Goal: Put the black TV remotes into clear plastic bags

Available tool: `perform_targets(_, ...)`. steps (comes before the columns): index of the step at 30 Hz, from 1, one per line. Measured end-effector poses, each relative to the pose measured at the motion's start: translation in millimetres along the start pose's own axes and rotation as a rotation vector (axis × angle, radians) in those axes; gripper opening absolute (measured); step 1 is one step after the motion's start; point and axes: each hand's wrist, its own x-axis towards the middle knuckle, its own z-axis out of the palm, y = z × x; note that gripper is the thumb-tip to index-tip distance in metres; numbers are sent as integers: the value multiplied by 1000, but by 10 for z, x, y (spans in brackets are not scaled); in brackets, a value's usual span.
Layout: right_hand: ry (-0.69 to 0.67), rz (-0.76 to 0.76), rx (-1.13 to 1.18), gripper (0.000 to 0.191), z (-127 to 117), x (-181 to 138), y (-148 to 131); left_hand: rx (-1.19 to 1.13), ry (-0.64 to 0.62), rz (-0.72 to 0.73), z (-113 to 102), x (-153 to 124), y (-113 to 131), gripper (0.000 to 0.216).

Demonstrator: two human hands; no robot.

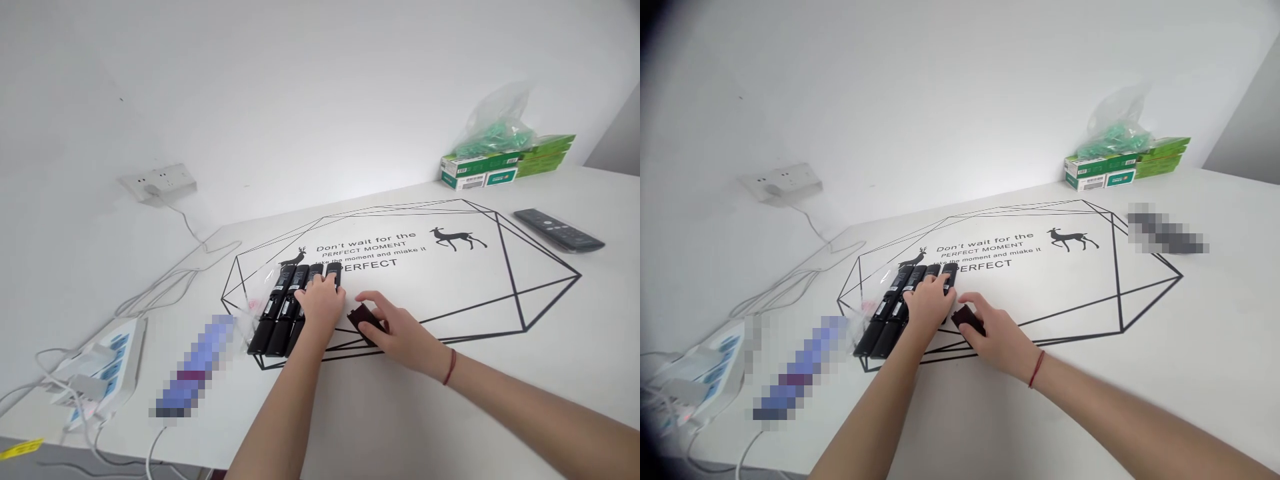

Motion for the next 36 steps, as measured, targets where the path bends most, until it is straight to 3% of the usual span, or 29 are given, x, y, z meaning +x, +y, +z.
perform_targets(11,128,-162,-489,17,-79,99,199,-24,0,-33,-20,9,-18,33)
perform_targets(17,-2,-265,-547,10,-137,54,72,-141,-80,-10,4,84,-149,34)
perform_targets(25,-106,-427,-624,41,-19,-66,86,-334,-19,342,39,251,-404,32)
perform_targets(29,-133,-538,-659,40,92,-93,81,-312,-136,350,19,234,-403,34)
perform_targets(36,-194,-593,-607,39,213,-104,48,-293,-188,341,12,217,-369,37)
